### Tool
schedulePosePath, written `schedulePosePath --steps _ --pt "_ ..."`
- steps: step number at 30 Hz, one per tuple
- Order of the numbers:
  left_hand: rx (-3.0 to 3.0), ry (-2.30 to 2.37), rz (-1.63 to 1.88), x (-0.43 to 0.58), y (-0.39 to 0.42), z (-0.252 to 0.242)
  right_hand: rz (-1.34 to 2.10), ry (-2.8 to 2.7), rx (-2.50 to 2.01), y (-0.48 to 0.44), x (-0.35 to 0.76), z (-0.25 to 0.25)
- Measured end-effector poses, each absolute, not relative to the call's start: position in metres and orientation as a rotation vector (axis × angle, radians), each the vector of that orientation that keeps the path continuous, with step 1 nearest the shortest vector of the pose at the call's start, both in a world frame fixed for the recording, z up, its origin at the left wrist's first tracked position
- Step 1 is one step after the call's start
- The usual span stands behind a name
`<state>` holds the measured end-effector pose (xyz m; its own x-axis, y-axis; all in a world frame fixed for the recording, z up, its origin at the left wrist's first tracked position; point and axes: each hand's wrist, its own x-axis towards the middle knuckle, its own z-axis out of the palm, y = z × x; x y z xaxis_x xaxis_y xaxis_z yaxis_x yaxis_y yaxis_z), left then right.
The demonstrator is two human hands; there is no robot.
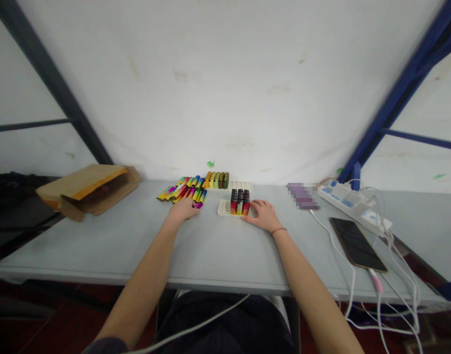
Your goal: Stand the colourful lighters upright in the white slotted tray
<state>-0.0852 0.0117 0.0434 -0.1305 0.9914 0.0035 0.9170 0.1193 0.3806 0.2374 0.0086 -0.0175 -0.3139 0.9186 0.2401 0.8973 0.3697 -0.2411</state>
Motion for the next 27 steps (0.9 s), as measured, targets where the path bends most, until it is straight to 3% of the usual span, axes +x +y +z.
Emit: schedulePosePath --steps 4,8,13,27 --pt "1.919 2.16 0.351 -0.078 0.008 0.049 0.103 -2.297 -1.598 0.007 0.236 -0.016" --pt "1.94 1.818 0.791 -0.064 0.012 0.05 0.113 -2.29 -1.607 0.006 0.236 -0.015" --pt "1.216 1.332 1.173 -0.028 0.016 0.04 0.1 -2.287 -1.585 0.007 0.237 -0.018" --pt "0.645 1.05 1.319 -0.007 0.004 0.034 0.085 -2.309 -1.595 0.009 0.239 -0.019"
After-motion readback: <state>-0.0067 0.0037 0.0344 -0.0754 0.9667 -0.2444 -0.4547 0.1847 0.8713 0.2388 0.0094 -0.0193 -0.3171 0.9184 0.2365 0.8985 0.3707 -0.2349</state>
